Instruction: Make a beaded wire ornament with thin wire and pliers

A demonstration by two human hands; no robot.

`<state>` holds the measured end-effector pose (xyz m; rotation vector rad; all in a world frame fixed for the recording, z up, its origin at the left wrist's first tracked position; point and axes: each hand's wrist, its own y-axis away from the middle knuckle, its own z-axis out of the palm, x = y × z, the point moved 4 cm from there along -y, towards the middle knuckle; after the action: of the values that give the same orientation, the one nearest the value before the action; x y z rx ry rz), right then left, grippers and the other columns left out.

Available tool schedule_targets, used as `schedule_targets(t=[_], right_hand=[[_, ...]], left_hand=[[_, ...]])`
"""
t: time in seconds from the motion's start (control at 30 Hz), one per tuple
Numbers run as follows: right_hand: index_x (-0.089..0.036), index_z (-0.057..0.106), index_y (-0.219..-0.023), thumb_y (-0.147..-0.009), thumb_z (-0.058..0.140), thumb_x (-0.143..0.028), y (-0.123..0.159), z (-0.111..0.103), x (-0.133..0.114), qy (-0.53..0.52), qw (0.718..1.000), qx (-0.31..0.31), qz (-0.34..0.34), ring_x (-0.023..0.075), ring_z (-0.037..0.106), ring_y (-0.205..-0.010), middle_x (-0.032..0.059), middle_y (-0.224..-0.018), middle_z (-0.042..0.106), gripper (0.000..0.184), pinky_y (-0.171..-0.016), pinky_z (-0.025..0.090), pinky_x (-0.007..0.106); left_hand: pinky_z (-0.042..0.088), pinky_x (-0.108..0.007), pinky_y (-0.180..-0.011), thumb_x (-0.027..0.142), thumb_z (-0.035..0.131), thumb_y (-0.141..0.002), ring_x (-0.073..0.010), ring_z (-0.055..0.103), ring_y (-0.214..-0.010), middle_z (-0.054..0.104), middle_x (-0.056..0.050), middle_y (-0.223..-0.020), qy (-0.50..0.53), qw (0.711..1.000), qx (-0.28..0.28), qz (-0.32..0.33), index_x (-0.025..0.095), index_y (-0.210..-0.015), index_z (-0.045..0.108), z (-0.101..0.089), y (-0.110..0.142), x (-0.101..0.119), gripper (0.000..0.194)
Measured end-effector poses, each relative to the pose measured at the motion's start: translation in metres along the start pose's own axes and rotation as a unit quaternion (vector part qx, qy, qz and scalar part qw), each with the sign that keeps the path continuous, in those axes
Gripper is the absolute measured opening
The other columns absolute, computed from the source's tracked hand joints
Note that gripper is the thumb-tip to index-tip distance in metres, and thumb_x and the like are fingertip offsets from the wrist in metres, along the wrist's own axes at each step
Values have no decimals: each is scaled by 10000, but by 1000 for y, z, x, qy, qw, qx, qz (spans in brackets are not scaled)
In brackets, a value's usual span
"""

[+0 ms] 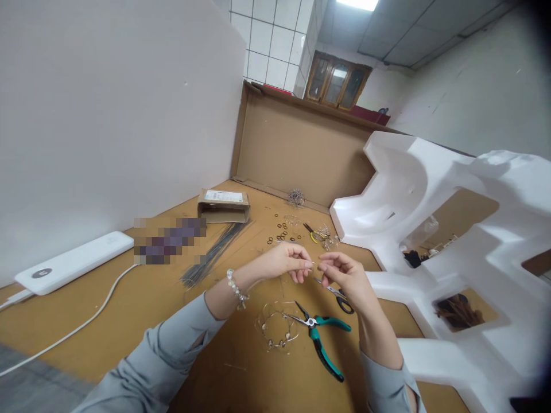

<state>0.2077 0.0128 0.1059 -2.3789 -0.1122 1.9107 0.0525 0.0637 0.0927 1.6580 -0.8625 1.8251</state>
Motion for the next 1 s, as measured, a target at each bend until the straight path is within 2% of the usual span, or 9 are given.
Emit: schedule_targets(t=[0.17,0.23,0.33,0.47,0.57,0.63,0.73,0.87,1.0], right_hand=[[-181,604,-946,-756,588,-468,-19,-20,-14,165,984,68,-24,122,567,-493,30,-734,664,344,-539,467,285],[-196,633,-934,-788,545,-411,-25,-25,-16,347,937,48,-22,136,600,-549,43,-807,684,274,-610,468,297],[-223,668,-899,-775,548,-364,-11,-21,-4,558,824,-93,-3,193,634,-691,51,-796,697,223,-676,444,313],[-209,618,-1093,-750,567,-452,49,-15,32,595,778,-200,8,241,610,-919,113,-1047,656,424,-785,442,332],[-178,403,-1363,-633,652,-500,89,-15,65,609,764,-215,21,310,477,-1164,152,-1342,477,836,-934,385,407],[-137,317,-1411,-622,644,-504,102,-13,80,625,752,-205,25,344,403,-1225,191,-1410,379,930,-966,350,454],[-109,292,-1415,-663,590,-406,104,-5,87,647,739,-186,20,348,392,-1215,205,-1388,388,861,-954,349,463],[-115,403,-1320,-643,538,-250,95,10,83,689,702,-175,43,312,525,-1012,184,-1186,529,704,-771,433,387],[-151,501,-1133,-719,501,-283,87,13,78,710,682,-163,69,277,592,-863,155,-1023,586,434,-665,419,345]], left_hand=[[434,-202,-493,327,650,-750,-66,529,-486,581,20,-575,-56,998,35,0,117,-735,591,-8,5,5,218],[409,-183,-470,291,633,-762,-62,520,-485,567,27,-560,-55,997,44,8,120,-740,587,-12,7,9,178],[423,-176,-488,245,620,-768,-63,543,-509,581,19,-572,-38,998,47,-2,122,-717,573,-16,9,11,141],[454,-185,-522,220,623,-770,-65,571,-530,600,14,-599,-19,999,51,-2,121,-720,569,-19,11,16,124],[452,-182,-509,211,613,-783,-67,576,-522,612,6,-591,-27,998,55,-1,117,-729,574,-20,12,19,115],[447,-177,-499,202,616,-782,-65,573,-516,612,4,-579,-34,998,54,1,114,-720,574,-20,12,19,116],[432,-170,-475,204,628,-776,-60,566,-497,611,3,-576,-46,998,46,6,111,-705,569,-17,11,19,131],[386,-164,-426,222,616,-786,-68,581,-497,611,3,-600,-61,998,30,2,124,-703,532,-11,10,16,153],[346,-166,-409,265,573,-819,-65,567,-484,591,17,-613,-76,997,4,2,149,-706,488,-7,10,13,183]])
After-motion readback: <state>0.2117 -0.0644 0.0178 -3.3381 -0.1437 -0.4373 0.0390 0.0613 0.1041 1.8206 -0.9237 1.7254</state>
